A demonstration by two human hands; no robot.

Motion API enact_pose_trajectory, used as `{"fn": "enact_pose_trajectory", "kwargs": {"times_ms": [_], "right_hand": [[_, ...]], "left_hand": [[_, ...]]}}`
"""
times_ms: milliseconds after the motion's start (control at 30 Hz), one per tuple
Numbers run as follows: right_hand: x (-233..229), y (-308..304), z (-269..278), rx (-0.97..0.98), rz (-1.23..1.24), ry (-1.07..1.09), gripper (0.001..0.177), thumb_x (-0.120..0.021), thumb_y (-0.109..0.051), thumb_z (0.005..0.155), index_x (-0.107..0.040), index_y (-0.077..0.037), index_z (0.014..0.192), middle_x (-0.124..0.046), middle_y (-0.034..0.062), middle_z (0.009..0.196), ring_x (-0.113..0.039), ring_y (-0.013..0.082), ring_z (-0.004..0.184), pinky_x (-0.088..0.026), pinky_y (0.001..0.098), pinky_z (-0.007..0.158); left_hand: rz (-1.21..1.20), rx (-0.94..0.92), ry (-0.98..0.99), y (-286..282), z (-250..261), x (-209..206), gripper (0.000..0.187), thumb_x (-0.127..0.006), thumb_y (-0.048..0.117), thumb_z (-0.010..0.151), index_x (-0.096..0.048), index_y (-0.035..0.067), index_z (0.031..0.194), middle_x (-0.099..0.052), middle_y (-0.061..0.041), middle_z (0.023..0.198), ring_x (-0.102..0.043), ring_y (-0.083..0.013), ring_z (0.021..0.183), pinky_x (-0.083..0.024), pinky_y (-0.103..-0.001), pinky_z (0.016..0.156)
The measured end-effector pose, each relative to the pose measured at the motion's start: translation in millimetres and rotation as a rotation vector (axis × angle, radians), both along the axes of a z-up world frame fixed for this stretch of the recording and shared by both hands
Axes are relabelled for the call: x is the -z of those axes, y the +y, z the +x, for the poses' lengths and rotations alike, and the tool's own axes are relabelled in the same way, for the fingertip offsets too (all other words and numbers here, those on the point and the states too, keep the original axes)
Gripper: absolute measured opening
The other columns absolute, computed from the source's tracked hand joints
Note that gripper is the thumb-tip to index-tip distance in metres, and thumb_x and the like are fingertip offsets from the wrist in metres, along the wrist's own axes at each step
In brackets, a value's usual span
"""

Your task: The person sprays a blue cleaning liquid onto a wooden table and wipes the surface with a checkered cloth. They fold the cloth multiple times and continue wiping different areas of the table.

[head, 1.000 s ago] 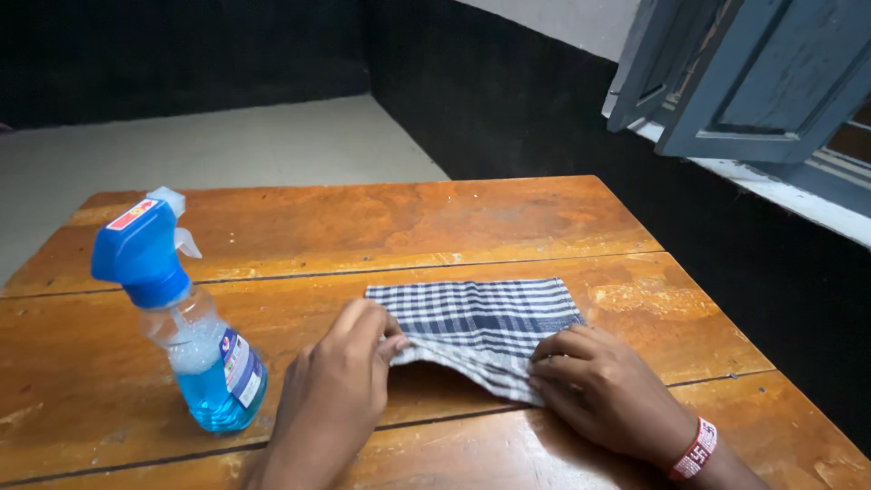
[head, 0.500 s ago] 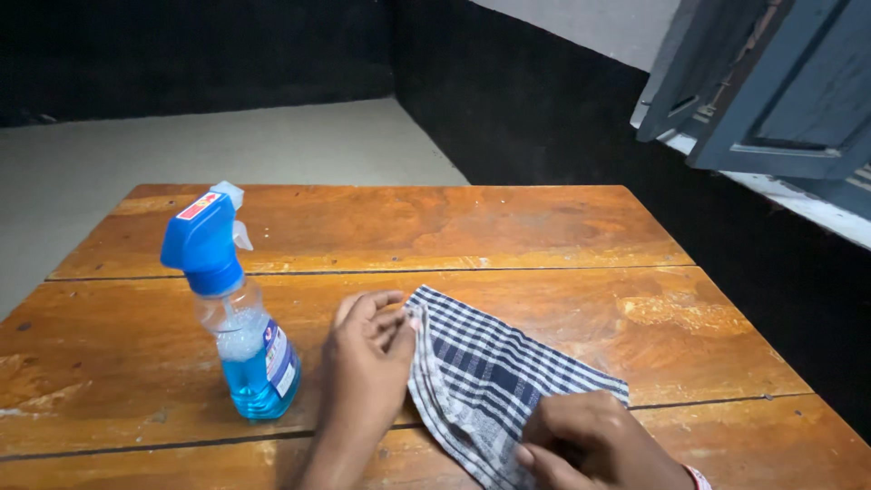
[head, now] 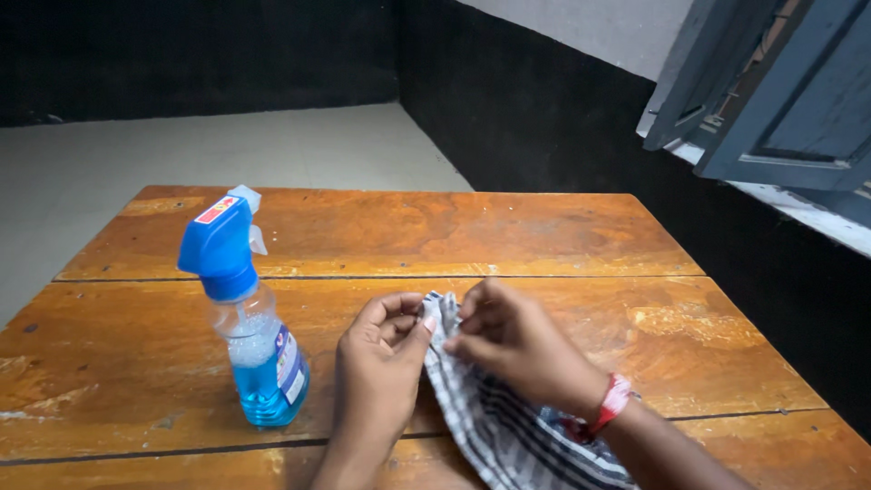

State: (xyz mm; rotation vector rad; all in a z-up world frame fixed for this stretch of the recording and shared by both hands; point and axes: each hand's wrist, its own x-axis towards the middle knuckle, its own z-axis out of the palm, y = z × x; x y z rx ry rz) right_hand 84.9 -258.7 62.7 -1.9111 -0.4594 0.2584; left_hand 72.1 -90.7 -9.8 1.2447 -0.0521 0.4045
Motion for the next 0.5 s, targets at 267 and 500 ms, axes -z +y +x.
{"fn": "enact_pose_trajectory", "kwargs": {"times_ms": [267, 500], "right_hand": [[13, -148, 70, 0.482, 0.332, 0.016, 0.007, -0.063, -0.005, 0.095, -0.062, -0.005, 0.103, -0.073, 0.0094, 0.095, -0.07, 0.0168, 0.085, -0.057, 0.031, 0.074], [-15, -213, 77, 0.684, -0.108, -0.118, 0.015, -0.071, -0.005, 0.093, -0.071, -0.002, 0.107, -0.074, 0.012, 0.102, -0.071, 0.0185, 0.09, -0.058, 0.033, 0.083]], "left_hand": [[0.344, -0.371, -0.08, 14, -7, -16, 0.017, -0.068, -0.003, 0.087, -0.067, -0.003, 0.104, -0.071, -0.01, 0.1, -0.073, -0.0141, 0.089, -0.061, -0.027, 0.078], [0.655, -0.512, -0.157, 0, 31, -42, 0.014, -0.064, -0.009, 0.086, -0.068, -0.004, 0.099, -0.065, -0.015, 0.104, -0.07, -0.0258, 0.092, -0.059, -0.036, 0.081]]}}
